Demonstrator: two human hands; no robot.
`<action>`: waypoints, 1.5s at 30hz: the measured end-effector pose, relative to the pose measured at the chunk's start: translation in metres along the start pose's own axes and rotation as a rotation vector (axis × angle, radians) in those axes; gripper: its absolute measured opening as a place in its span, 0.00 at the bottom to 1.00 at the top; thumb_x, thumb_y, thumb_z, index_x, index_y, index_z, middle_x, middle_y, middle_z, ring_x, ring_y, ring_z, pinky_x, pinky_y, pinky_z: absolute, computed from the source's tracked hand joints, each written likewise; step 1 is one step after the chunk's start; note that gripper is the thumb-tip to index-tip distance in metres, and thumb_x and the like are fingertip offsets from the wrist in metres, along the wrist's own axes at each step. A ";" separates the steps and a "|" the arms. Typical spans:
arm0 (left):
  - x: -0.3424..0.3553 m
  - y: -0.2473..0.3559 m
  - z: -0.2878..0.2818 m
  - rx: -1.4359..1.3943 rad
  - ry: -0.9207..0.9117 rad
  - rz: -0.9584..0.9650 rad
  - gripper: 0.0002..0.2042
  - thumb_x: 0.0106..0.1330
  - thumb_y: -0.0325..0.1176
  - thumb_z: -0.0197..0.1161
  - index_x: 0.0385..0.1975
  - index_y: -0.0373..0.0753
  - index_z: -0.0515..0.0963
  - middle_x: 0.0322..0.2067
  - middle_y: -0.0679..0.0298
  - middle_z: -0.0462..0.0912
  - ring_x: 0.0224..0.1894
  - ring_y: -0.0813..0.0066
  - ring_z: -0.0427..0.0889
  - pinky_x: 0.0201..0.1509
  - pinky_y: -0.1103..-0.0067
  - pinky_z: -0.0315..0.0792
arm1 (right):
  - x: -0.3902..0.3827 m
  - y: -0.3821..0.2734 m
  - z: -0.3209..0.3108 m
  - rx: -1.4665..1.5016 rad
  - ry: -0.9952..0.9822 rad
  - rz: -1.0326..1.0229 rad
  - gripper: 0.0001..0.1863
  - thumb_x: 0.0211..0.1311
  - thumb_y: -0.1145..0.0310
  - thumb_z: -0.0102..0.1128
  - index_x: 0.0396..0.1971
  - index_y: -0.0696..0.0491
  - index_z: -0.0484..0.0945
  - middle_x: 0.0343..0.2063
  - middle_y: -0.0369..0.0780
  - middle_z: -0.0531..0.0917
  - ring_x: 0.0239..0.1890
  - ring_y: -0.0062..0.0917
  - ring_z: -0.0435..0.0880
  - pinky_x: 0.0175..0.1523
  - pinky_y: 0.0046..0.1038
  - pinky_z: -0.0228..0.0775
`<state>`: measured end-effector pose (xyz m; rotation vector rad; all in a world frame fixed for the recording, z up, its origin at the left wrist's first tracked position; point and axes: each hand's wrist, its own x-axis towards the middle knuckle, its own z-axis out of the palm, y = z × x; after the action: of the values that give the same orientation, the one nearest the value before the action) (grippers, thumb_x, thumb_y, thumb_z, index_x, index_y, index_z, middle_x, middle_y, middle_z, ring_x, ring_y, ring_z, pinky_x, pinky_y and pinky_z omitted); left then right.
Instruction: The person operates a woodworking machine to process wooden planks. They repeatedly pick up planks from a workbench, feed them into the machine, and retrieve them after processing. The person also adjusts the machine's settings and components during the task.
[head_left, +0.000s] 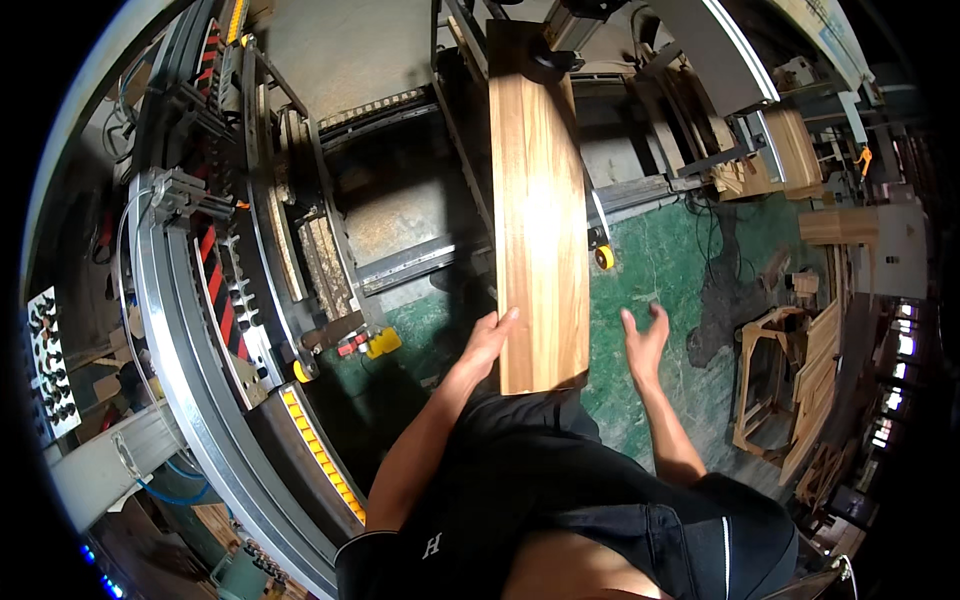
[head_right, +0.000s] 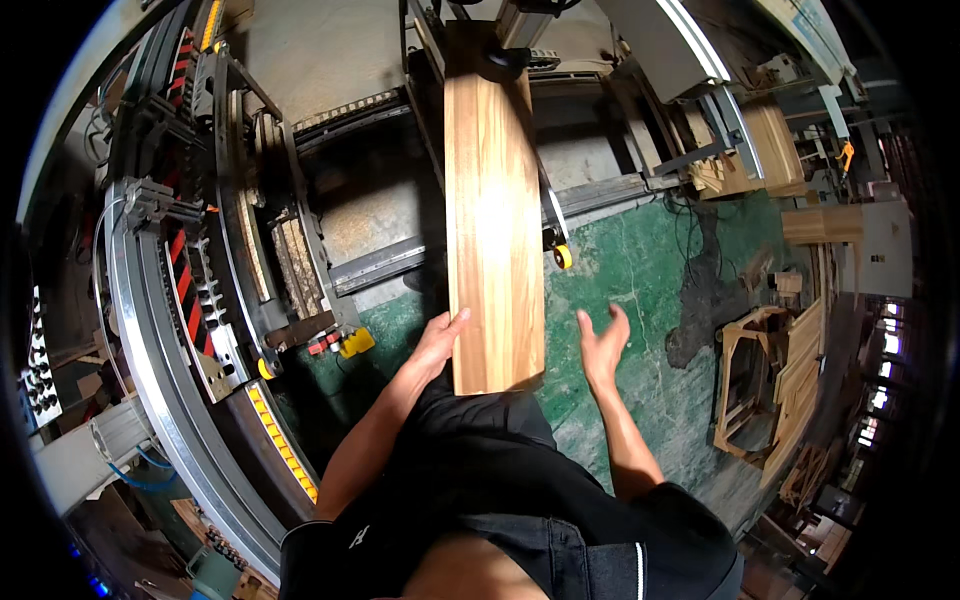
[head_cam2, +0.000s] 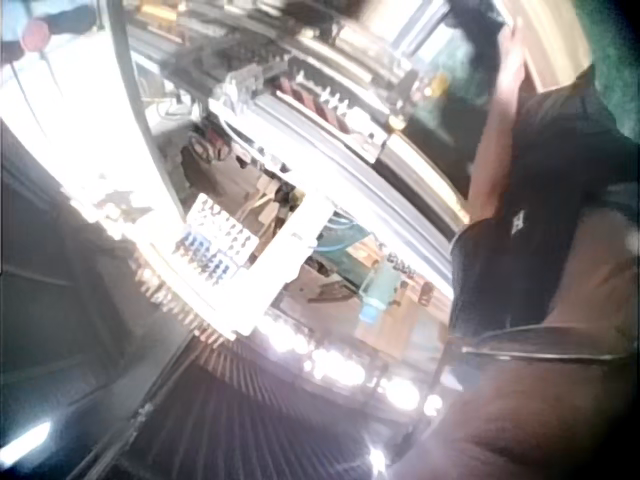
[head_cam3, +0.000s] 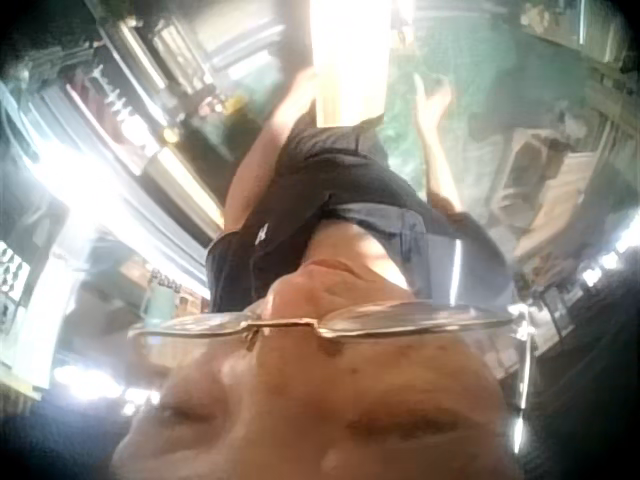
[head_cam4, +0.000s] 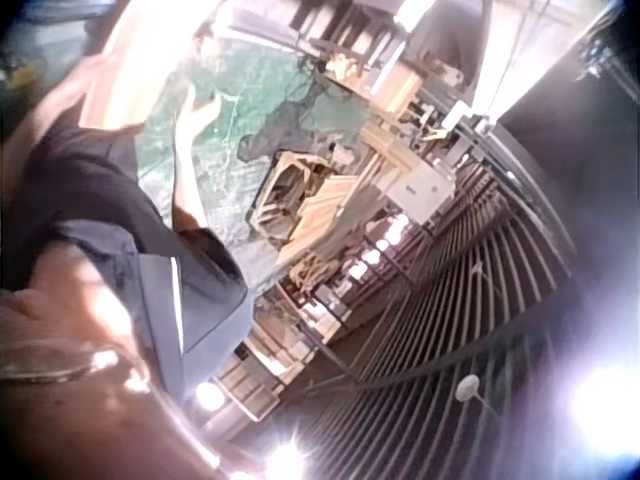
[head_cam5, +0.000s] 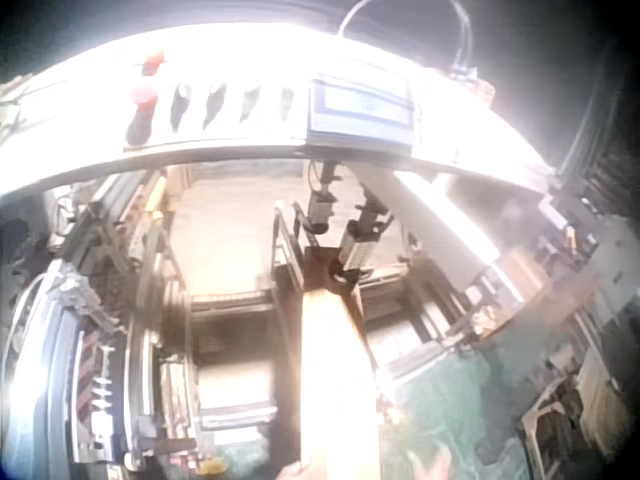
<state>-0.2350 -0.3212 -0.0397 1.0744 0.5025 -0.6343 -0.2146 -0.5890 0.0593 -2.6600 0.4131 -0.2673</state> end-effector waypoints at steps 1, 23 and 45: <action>0.002 -0.002 0.010 -0.004 -0.010 -0.004 0.16 0.68 0.42 0.52 0.44 0.34 0.73 0.38 0.65 0.79 0.40 0.79 0.77 0.45 0.79 0.72 | -0.019 0.036 0.005 0.048 -0.035 0.198 0.29 0.55 0.56 0.63 0.49 0.60 0.67 0.44 0.46 0.72 0.48 0.35 0.71 0.52 0.30 0.65; 0.107 0.180 -0.004 -0.328 0.121 0.263 0.29 0.62 0.51 0.58 0.52 0.32 0.61 0.50 0.57 0.65 0.53 0.69 0.67 0.56 0.71 0.67 | 0.222 0.160 0.007 0.819 -0.290 0.679 0.23 0.56 0.64 0.63 0.47 0.63 0.72 0.45 0.40 0.78 0.47 0.25 0.76 0.55 0.24 0.66; 0.080 0.273 -0.229 -1.020 0.546 0.750 0.25 0.69 0.44 0.49 0.57 0.31 0.58 0.53 0.51 0.67 0.57 0.60 0.66 0.63 0.65 0.58 | 0.465 -0.113 0.189 1.010 -0.686 0.289 0.30 0.67 0.50 0.42 0.61 0.56 0.60 0.62 0.36 0.64 0.65 0.21 0.57 0.67 0.21 0.41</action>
<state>-0.0047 -0.0391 -0.0076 0.3548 0.7137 0.5812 0.2959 -0.5708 -0.0025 -1.5332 0.3027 0.4221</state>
